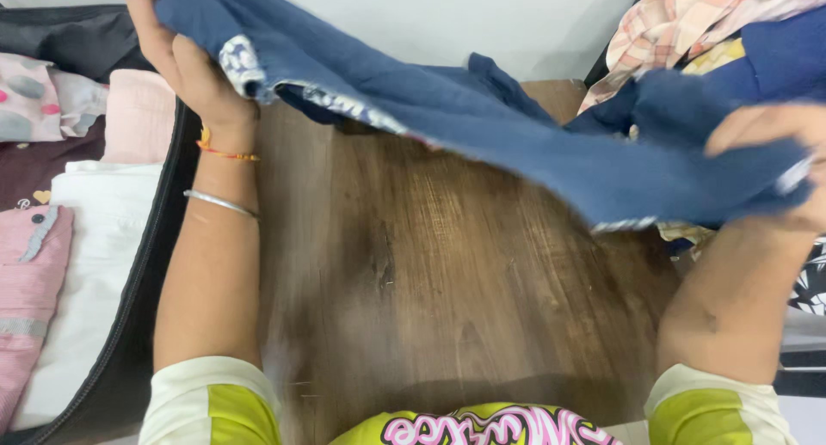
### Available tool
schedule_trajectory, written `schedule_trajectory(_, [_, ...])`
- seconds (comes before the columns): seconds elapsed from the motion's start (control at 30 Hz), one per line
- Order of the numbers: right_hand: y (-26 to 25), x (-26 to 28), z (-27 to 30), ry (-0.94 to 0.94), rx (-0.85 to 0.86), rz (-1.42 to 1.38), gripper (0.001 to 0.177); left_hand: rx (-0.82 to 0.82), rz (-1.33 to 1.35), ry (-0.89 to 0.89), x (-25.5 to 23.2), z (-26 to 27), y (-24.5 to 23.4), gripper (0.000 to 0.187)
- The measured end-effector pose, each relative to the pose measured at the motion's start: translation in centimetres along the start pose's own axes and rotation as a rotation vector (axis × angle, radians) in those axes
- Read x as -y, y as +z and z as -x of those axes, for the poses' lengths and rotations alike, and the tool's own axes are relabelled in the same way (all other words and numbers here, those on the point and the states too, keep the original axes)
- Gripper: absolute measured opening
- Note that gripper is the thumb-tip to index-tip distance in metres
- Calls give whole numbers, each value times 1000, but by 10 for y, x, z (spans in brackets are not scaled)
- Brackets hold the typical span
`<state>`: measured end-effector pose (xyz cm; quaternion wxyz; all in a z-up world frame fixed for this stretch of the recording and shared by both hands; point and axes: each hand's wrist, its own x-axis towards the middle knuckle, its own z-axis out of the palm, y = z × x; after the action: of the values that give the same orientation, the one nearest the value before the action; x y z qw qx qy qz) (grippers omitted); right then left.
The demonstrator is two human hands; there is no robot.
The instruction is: The person folds multiple items of clothing, including a blue long-sleeved top and a black-and-white patterned top, on a wooden surface before placing them into a suitcase.
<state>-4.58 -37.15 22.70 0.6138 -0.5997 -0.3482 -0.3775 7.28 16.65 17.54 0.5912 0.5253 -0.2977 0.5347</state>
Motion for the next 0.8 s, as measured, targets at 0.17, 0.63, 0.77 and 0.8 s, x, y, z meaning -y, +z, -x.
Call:
schedule_trajectory(0.17, [115, 22, 58, 693, 1777, -140, 65, -171, -163, -518, 4, 25, -36, 25])
schedule_trajectory(0.63, [95, -251, 112, -35, 934, 1166, 42, 977, -1080, -1284, -26, 178, 92, 79])
schedule_trajectory(0.77, [61, -257, 117, -25, 1087, 1322, 34, 1091, -1301, -1029, -23, 217, 91, 98])
schedule_trajectory(0.8, [55, -248, 118, 7, 1152, 1369, 33, 1112, -1296, -959, -19, 223, 88, 95])
